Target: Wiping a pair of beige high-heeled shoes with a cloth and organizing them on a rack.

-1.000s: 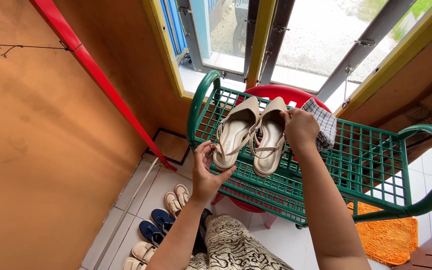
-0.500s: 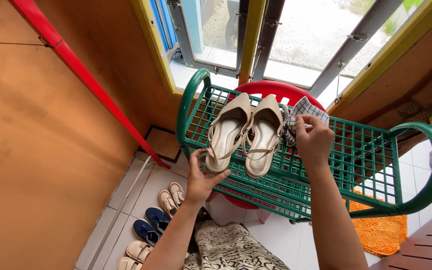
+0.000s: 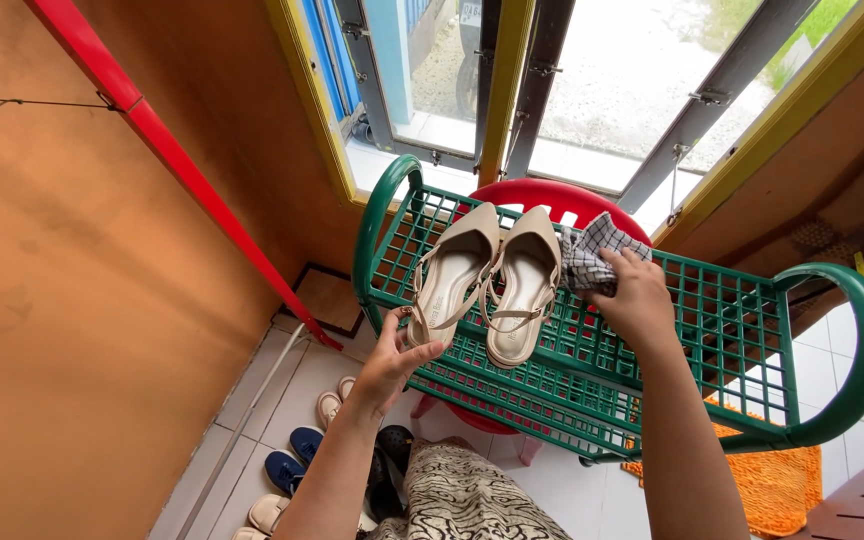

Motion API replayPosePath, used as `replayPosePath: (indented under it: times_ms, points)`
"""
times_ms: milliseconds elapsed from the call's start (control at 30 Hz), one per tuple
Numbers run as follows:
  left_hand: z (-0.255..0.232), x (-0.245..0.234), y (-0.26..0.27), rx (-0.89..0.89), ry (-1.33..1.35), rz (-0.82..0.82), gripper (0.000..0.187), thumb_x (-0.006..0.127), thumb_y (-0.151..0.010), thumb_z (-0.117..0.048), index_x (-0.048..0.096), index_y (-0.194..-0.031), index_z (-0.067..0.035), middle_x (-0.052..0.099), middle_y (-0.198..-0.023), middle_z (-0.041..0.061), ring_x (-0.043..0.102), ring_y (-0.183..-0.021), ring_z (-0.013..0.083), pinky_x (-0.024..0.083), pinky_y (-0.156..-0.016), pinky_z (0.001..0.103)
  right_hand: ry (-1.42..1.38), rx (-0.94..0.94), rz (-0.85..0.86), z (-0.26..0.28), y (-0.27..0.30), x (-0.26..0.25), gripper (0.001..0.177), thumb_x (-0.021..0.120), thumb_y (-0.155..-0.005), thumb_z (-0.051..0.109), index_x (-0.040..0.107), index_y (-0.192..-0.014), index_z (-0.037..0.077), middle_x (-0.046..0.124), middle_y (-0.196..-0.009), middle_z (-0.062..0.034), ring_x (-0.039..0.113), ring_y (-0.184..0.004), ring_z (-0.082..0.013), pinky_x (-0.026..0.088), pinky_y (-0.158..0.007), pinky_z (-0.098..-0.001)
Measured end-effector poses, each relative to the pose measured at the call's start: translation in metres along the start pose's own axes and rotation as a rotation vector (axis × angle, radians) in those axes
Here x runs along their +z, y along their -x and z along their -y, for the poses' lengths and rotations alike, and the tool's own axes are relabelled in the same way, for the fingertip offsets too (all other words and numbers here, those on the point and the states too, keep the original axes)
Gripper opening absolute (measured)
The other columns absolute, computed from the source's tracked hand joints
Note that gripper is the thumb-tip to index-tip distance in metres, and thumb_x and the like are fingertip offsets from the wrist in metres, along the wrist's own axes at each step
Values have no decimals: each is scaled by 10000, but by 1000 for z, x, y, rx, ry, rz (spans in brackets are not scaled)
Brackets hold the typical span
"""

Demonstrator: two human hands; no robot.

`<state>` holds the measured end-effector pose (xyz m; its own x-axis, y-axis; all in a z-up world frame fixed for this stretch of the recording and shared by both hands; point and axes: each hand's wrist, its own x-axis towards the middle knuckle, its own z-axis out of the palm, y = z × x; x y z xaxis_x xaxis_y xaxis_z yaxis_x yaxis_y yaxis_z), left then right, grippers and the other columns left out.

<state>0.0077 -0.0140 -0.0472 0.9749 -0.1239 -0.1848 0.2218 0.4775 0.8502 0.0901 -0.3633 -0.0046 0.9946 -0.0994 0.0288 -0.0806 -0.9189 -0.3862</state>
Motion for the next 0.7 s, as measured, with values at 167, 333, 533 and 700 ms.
replayPosePath:
  times_ms: [167,333,533,700]
  points:
    - [-17,12,0,12,-41,-30,778,865,-779,-101,345,-1355,-51,640,-1143,212,685,-962,249,570,-875,368,-101,5,-183,-38,-15,25,442,778,-892,308,715,-1300,150,713,-1184,-177,658,-1118,-379,548,-908,-450]
    - [-20,9,-5,34,-26,-50,677,834,-811,-127,374,-1304,-66,697,-1089,204,717,-878,245,590,-797,364,-280,43,-246,-38,-10,30,397,819,-876,265,737,-1227,100,720,-1080,-250,683,-1042,-433,554,-862,-473]
    - [-29,29,9,123,-14,-31,631,837,-791,-96,460,-1296,-67,694,-1117,121,638,-974,149,569,-852,328,166,-264,-486,-49,-25,52,416,775,-829,157,735,-1222,289,733,-1263,37,622,-1241,-216,492,-1003,-388]
    - [-34,42,21,205,-1,-33,591,820,-816,-86,463,-1287,-81,650,-1117,84,597,-1011,118,552,-874,298,359,-307,-704,-62,-59,42,423,791,-832,101,760,-1227,247,747,-1062,-32,682,-991,-228,526,-834,-340]
